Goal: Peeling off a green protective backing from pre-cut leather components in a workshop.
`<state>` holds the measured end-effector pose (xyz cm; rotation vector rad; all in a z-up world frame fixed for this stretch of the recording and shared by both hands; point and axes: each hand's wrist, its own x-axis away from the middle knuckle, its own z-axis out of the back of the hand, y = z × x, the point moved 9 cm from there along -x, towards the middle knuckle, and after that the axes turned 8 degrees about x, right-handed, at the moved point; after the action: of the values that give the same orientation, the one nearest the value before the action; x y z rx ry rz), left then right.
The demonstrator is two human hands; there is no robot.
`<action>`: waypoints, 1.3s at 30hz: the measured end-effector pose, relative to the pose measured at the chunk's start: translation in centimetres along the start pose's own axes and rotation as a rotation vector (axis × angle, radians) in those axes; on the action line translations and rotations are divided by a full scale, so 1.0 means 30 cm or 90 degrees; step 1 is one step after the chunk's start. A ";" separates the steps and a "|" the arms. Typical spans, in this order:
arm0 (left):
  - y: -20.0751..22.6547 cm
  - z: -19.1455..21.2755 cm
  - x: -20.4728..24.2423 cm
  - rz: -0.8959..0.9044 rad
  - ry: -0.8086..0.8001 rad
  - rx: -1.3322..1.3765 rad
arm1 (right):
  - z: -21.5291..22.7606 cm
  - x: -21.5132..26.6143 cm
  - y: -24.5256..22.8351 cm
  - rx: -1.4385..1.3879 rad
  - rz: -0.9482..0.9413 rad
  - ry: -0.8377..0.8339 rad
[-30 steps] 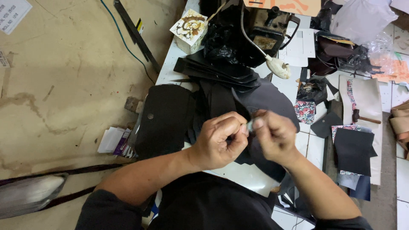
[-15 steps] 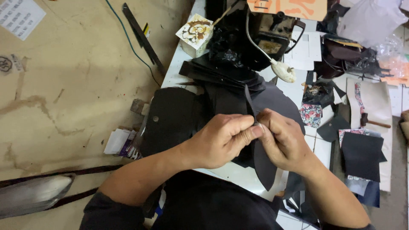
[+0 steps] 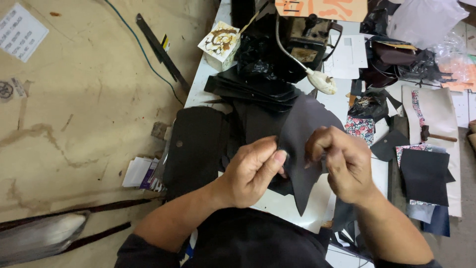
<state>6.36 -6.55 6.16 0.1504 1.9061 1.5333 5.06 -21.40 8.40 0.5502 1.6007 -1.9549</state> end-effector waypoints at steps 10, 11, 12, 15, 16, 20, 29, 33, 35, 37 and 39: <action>-0.006 -0.072 0.081 0.034 -0.249 -0.152 | -0.187 0.068 -0.113 0.360 0.019 -0.294; -0.014 -0.069 0.083 0.064 -0.246 -0.120 | -0.193 0.070 -0.117 0.292 0.029 -0.299; -0.018 -0.069 0.086 0.070 -0.248 -0.120 | -0.181 0.071 -0.116 0.287 0.025 -0.296; -0.012 -0.089 0.092 0.083 -0.252 -0.043 | -0.183 0.069 -0.096 0.138 -0.041 -0.383; 0.008 -0.097 0.089 0.043 -0.236 -0.062 | -0.173 0.053 -0.124 0.064 -0.002 -0.363; 0.037 -0.126 0.093 -0.009 -0.179 -0.044 | -0.141 0.088 -0.113 -0.040 0.020 -0.246; -0.006 -0.041 0.151 0.128 0.042 0.124 | 0.027 0.266 0.053 -0.284 -0.277 0.133; 0.111 -0.025 0.094 -0.014 -0.007 -0.012 | 0.018 0.182 -0.014 -0.052 -0.186 -0.012; 0.115 -0.045 0.087 -0.009 -0.074 -0.152 | -0.013 0.119 -0.077 0.118 -0.125 -0.063; 0.125 -0.072 0.074 -0.034 -0.111 -0.168 | -0.007 0.115 -0.064 0.220 -0.171 -0.107; 0.147 -0.102 0.058 -0.058 -0.151 -0.184 | -0.008 0.095 -0.072 0.323 -0.218 -0.147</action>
<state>1.91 -6.91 9.62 0.1097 1.4723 1.6306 1.49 -21.28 8.20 0.2286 1.1065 -2.5973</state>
